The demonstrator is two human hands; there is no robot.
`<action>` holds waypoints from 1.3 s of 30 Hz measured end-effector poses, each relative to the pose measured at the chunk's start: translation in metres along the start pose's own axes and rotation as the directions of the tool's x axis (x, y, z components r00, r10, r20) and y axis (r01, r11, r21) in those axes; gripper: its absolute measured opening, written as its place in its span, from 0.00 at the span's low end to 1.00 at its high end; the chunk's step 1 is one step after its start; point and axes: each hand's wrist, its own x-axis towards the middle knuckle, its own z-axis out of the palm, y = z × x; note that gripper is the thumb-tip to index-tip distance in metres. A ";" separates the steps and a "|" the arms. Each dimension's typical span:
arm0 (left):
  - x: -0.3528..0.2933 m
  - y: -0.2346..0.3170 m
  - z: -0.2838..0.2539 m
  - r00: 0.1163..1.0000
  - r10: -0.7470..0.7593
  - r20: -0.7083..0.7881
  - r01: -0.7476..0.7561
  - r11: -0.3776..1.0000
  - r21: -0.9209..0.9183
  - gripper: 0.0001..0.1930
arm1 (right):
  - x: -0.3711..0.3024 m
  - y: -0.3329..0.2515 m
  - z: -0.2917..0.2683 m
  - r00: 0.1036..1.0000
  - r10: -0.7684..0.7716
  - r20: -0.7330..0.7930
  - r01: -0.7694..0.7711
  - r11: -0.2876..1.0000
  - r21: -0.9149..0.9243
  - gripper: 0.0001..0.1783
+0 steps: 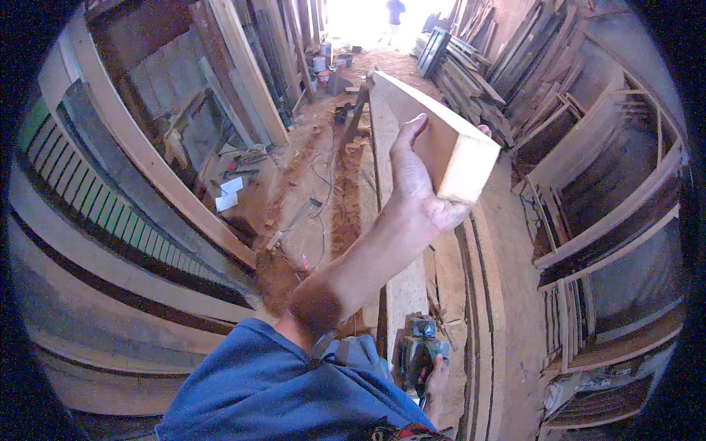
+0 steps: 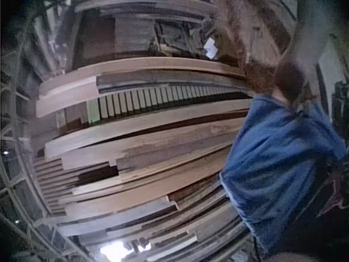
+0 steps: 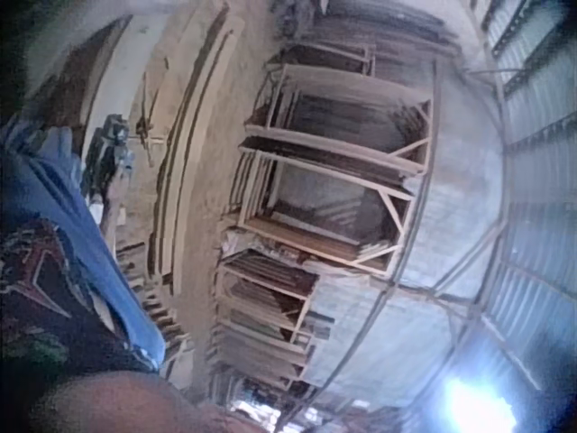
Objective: The person smooths a long wooden plank using a hand plane and then an electric planer. They repeatedly move the tools along the plank's length, flip the plank to work on different sides, and inspect the surface between passes.
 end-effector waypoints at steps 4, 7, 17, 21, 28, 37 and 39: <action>0.001 -0.001 -0.001 0.999 -0.041 0.031 0.043 0.997 -0.061 0.26 | 0.005 0.008 0.004 0.997 0.031 0.071 -0.044 0.982 0.184 0.37; 0.000 -0.007 0.001 0.996 0.021 -0.092 -0.024 0.999 -0.031 0.24 | 0.008 0.013 0.007 0.998 0.055 0.023 -0.059 0.967 0.247 0.37; 0.003 -0.006 0.004 0.993 -0.013 -0.121 0.002 0.996 -0.088 0.23 | 0.002 -0.007 -0.002 1.000 0.019 -0.012 -0.020 0.993 -0.120 0.36; 0.006 -0.009 -0.001 0.994 0.042 -0.098 -0.048 0.997 -0.064 0.22 | 0.007 0.003 -0.003 0.998 0.046 0.045 -0.048 0.998 0.044 0.36; 0.007 -0.012 0.003 0.994 0.031 -0.104 -0.038 0.997 -0.070 0.23 | 0.018 0.034 -0.002 0.984 -0.171 -0.049 0.167 0.983 -0.074 0.33; 0.005 -0.006 0.005 0.992 -0.002 -0.122 -0.008 0.996 -0.085 0.22 | 0.006 0.003 -0.006 0.988 0.119 0.096 -0.129 0.986 0.109 0.32; 0.005 -0.006 0.004 0.991 0.000 -0.136 -0.011 0.997 -0.082 0.22 | 0.003 -0.002 -0.006 0.991 0.084 0.101 -0.093 0.992 0.082 0.32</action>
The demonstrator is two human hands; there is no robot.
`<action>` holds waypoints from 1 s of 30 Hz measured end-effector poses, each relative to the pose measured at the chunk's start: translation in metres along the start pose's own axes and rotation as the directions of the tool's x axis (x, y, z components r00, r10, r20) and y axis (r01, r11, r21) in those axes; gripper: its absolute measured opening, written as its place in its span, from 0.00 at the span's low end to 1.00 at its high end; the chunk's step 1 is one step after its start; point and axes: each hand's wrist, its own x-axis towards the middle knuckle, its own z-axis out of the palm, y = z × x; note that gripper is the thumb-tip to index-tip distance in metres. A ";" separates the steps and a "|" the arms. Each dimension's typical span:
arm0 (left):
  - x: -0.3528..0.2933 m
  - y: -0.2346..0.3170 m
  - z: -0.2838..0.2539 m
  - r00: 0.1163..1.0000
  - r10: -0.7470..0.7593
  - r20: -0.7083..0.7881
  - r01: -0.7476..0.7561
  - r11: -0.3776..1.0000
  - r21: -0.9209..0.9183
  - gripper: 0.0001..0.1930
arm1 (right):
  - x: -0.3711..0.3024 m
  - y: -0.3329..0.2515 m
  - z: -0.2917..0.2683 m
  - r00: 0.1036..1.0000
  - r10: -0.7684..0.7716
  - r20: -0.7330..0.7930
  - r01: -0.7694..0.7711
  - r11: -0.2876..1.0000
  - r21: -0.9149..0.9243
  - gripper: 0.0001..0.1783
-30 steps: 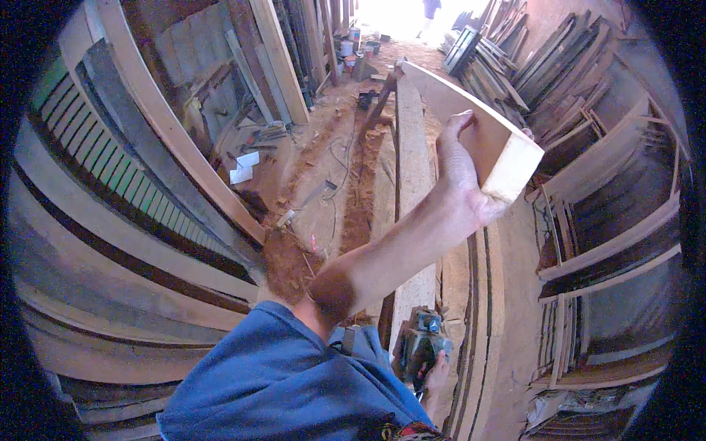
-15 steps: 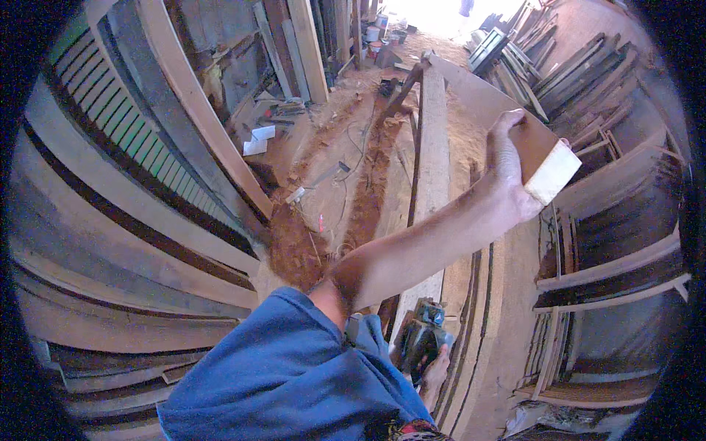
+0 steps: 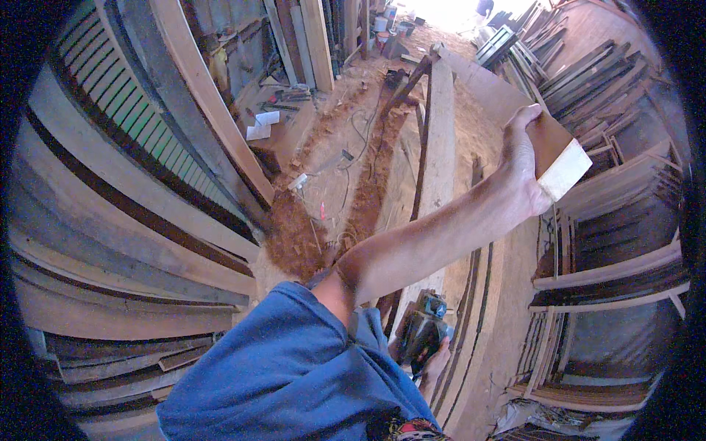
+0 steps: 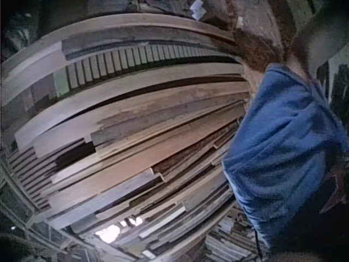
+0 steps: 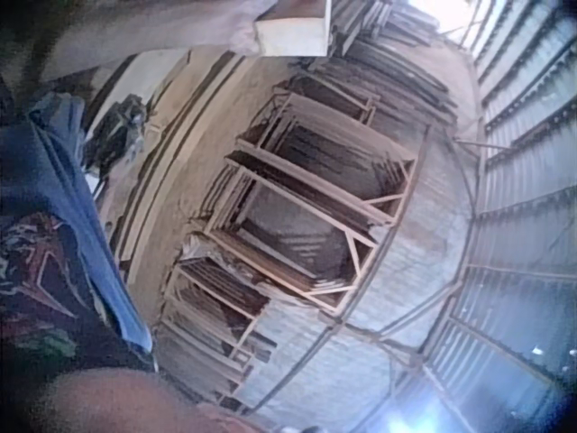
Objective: The person smooths a long wooden plank using a hand plane and then an electric planer. They repeatedly move the tools along the plank's length, flip the plank to work on different sides, and inspect the surface between passes.
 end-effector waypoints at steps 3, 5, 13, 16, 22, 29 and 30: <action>-0.001 0.000 -0.001 1.000 0.005 -0.029 -0.004 0.999 0.033 0.23 | 0.000 -0.002 0.000 1.000 -0.022 0.003 0.022 1.000 -0.022 0.33; -0.003 0.001 -0.002 0.998 0.028 -0.048 -0.026 0.999 0.042 0.23 | 0.003 0.000 0.000 1.000 -0.026 0.009 0.027 0.999 -0.031 0.33; -0.014 -0.001 -0.011 0.993 0.095 -0.074 -0.087 0.991 0.106 0.28 | 0.008 0.008 -0.005 0.999 -0.031 0.030 0.033 0.997 -0.072 0.37; -0.018 -0.003 -0.031 0.989 0.145 -0.026 -0.138 0.973 0.187 0.33 | 0.008 0.009 -0.007 0.999 -0.024 0.027 0.026 0.996 -0.087 0.39; -0.048 0.030 -0.164 0.978 0.010 -0.209 0.104 0.844 0.525 0.24 | 0.005 0.012 -0.003 0.993 -0.097 0.074 0.084 0.985 0.153 0.36; -0.107 0.108 -0.402 0.756 0.423 -0.500 0.460 0.201 0.865 0.54 | -0.005 0.014 0.006 0.995 -0.069 -0.077 0.055 0.985 -0.166 0.34; -0.116 0.118 -0.432 0.722 0.334 -0.606 0.545 0.266 0.795 0.55 | -0.008 0.013 0.006 0.998 -0.060 -0.033 0.059 0.998 -0.029 0.34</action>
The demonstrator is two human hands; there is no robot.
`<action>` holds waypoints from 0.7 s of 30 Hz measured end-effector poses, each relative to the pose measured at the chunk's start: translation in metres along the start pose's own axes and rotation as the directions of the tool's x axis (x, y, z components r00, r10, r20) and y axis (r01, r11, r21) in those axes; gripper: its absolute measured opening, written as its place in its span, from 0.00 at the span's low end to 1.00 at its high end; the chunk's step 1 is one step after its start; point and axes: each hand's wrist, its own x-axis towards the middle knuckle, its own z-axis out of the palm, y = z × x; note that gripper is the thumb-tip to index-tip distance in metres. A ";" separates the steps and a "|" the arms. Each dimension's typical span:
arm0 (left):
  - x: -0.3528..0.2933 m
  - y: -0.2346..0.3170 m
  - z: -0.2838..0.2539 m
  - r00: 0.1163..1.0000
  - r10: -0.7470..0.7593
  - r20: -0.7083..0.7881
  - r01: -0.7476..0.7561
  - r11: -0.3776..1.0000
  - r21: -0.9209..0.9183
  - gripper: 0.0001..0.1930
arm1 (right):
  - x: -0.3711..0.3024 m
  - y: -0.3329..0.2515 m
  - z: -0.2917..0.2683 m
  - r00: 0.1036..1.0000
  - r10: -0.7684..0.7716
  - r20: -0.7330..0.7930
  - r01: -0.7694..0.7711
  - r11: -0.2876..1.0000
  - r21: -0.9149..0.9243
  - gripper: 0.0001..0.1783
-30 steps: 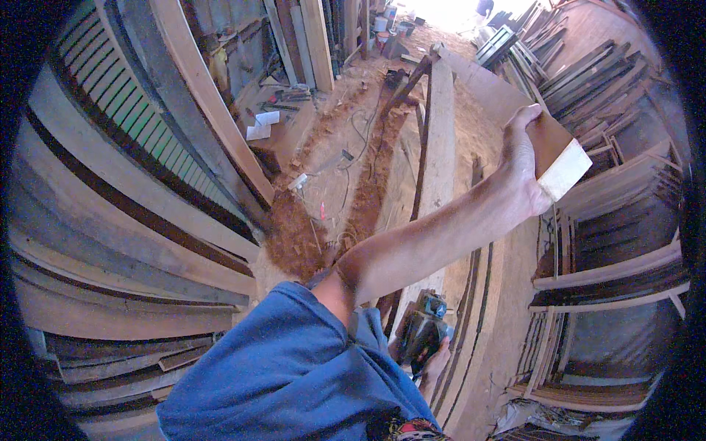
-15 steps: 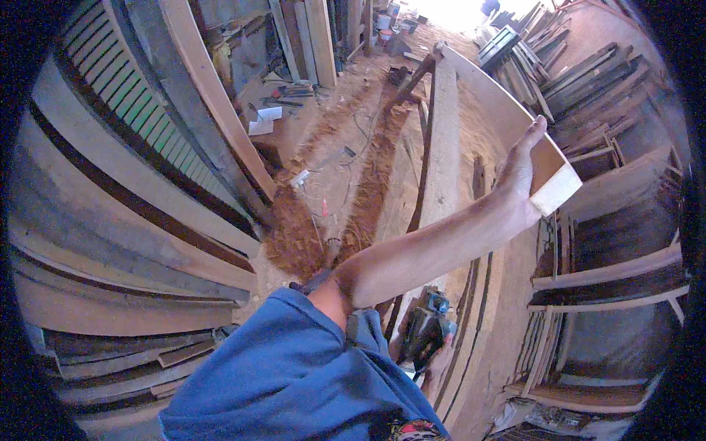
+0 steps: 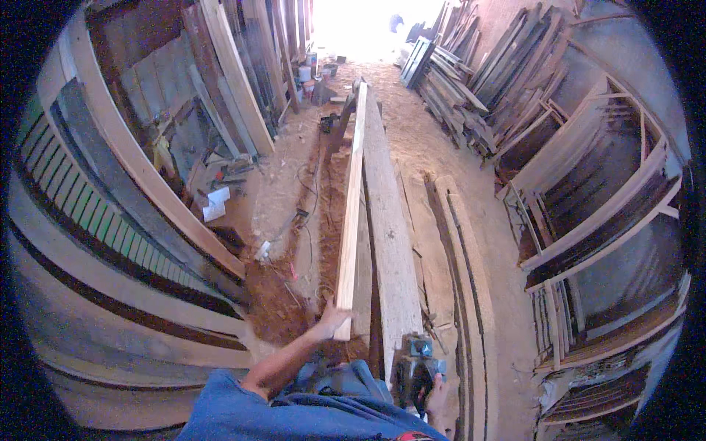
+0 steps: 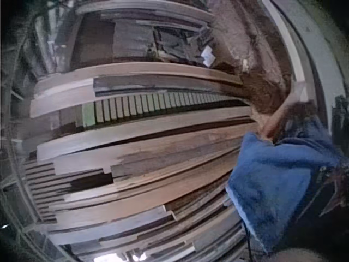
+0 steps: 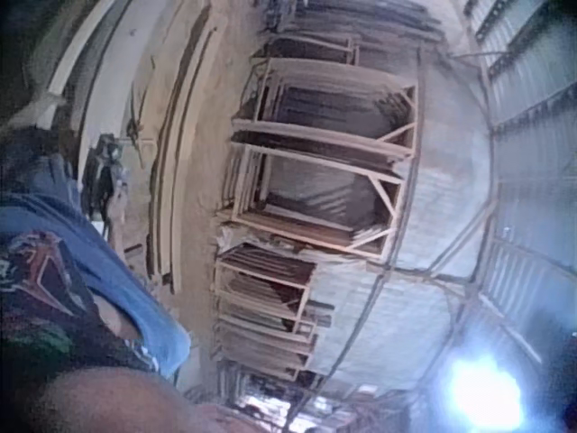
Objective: The person smooths a long wooden plank using a hand plane and then an electric planer. They repeatedly move the tools along the plank's length, flip the plank to work on different sides, and inspect the surface between passes.
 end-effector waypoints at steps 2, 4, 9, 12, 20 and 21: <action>0.026 -0.047 -0.023 0.984 0.032 0.173 -0.037 0.999 0.021 0.55 | -0.005 -0.005 0.000 0.982 0.188 0.012 -0.188 0.973 0.136 0.34; 0.040 -0.091 -0.018 0.984 -0.002 0.177 -0.014 0.996 0.088 0.56 | -0.009 -0.012 -0.002 0.984 0.178 0.016 -0.178 0.979 0.094 0.34; 0.043 -0.139 0.038 0.994 0.088 0.057 -0.095 0.987 0.129 0.60 | -0.018 -0.023 -0.006 0.956 0.293 0.018 -0.294 0.953 0.074 0.33; 0.031 -0.128 0.064 0.998 0.062 -0.008 -0.059 0.980 0.191 0.60 | -0.020 -0.018 -0.001 0.968 0.227 -0.110 -0.242 0.959 -0.150 0.33; 0.038 -0.050 0.143 0.987 0.087 -0.135 -0.075 0.993 0.087 0.62 | -0.027 0.002 0.000 0.989 0.024 -0.145 -0.033 0.998 -0.054 0.36; 0.044 -0.040 0.152 0.949 0.237 -0.206 -0.209 0.967 0.148 0.63 | -0.030 0.002 -0.002 0.993 0.031 -0.110 -0.036 0.999 -0.039 0.36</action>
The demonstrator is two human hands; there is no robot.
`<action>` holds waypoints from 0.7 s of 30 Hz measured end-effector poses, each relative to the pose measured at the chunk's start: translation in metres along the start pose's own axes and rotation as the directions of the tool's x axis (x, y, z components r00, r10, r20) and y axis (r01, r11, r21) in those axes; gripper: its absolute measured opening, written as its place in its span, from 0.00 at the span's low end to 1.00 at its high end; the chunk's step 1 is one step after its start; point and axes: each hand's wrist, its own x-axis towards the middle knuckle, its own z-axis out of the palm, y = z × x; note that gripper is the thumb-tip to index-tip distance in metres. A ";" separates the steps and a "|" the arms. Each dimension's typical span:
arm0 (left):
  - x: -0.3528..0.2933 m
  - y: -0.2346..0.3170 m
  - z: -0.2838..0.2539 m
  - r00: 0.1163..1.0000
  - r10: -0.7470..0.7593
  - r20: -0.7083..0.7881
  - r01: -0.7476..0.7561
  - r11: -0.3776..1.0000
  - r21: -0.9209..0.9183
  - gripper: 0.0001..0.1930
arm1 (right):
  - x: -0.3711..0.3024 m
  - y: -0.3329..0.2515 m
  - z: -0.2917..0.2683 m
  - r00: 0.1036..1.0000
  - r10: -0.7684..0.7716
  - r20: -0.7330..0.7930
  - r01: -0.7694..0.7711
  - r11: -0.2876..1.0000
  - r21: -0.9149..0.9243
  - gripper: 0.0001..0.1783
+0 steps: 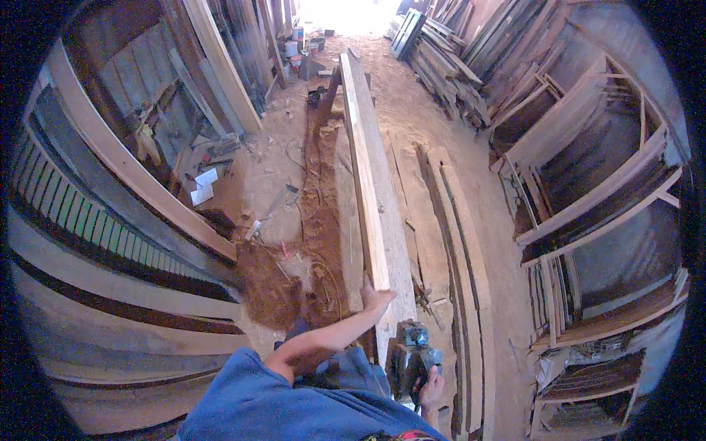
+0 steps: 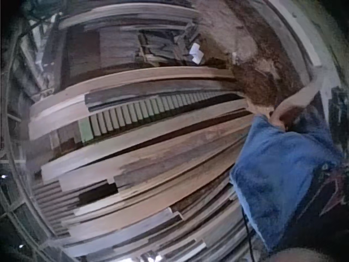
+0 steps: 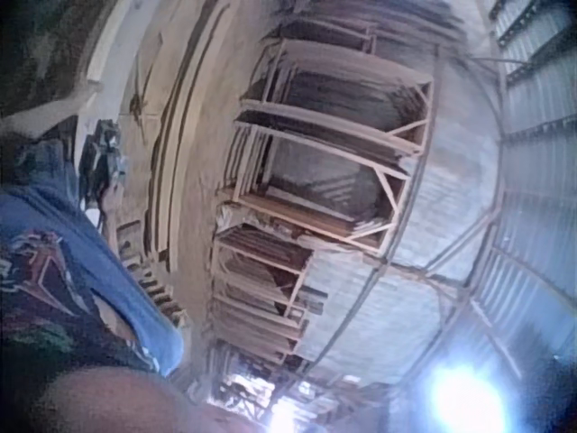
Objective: The person smooths a long wooden plank using a hand plane and then an electric planer. They repeatedly move the tools along the plank's length, flip the plank to work on different sides, and inspect the surface between passes.
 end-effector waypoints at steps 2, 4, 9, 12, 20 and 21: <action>0.013 0.015 0.013 0.999 0.032 0.006 -0.032 0.999 0.001 0.64 | -0.005 -0.004 0.000 1.000 -0.022 0.013 0.022 1.000 -0.004 0.36; 0.023 0.018 0.026 0.993 -0.081 0.086 0.088 0.993 -0.074 0.65 | -0.011 -0.011 0.003 0.999 -0.028 -0.044 0.025 0.998 -0.056 0.36; 0.039 -0.015 0.042 0.994 0.044 -0.100 -0.023 0.978 0.208 0.65 | -0.019 -0.022 0.013 0.999 0.013 -0.038 -0.005 0.980 0.197 0.35; 0.044 -0.043 0.043 0.998 0.069 -0.016 -0.067 0.994 0.090 0.65 | -0.016 -0.014 0.012 0.999 0.041 -0.023 -0.034 0.967 0.253 0.36; 0.048 -0.063 0.049 0.995 0.065 -0.078 -0.044 0.970 0.241 0.63 | -0.010 -0.005 0.004 1.000 0.013 0.014 -0.016 0.983 0.183 0.33; 0.048 -0.060 0.048 0.999 0.010 -0.041 0.002 0.954 0.300 0.63 | -0.010 -0.009 0.005 1.000 0.001 0.014 -0.004 0.980 0.199 0.33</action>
